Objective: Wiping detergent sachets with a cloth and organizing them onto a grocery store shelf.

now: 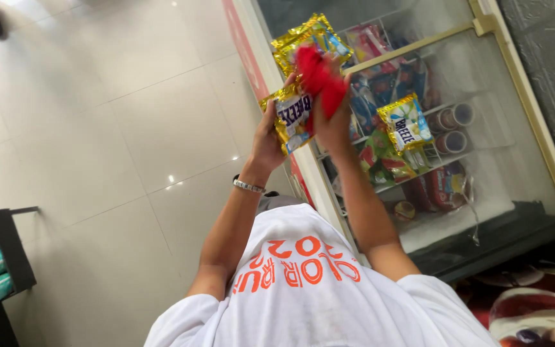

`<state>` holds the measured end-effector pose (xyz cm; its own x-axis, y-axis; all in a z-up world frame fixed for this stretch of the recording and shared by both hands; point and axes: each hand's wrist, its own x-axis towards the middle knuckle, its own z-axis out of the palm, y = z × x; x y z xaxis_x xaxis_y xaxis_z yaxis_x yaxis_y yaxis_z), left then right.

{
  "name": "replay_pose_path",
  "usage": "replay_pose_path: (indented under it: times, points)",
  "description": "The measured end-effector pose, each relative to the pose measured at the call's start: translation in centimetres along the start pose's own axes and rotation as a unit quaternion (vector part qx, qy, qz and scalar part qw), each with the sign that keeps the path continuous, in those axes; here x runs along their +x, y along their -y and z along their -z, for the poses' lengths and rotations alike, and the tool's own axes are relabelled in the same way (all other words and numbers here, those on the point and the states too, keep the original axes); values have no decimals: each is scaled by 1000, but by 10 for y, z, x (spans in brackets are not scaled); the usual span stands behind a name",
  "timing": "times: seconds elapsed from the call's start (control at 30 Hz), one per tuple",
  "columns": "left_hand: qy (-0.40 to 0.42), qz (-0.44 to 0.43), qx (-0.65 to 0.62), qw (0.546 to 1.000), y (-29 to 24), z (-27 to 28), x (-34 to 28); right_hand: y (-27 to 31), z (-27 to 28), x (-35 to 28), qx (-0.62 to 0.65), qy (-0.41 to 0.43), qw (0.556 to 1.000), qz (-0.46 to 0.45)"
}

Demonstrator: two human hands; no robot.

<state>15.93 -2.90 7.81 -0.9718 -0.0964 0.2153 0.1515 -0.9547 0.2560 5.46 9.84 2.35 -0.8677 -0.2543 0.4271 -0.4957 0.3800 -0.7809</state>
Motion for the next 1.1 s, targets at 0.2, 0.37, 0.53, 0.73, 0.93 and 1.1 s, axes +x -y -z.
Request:
replay_pose_path:
  times: [0.2,0.37,0.53,0.73,0.93,1.1]
  points:
    - [-28,-33,22,999,-28,2,-10,-62,-14,51,557,68,724,-402]
    - [-37,-19,164,986,-49,0,3,-63,-22,1,653,186,634,-369]
    - [-116,-33,470,874,-76,-21,1,5,-17,-3,500,188,719,-445]
    - [-242,-166,697,654,-115,-4,-12,51,-8,7,526,147,764,-343]
    - [-327,-1,785,525,-87,-7,-10,48,-38,-23,305,68,916,-254]
    - [-327,-19,154,932,-59,-3,-12,125,-30,-70,73,189,942,267]
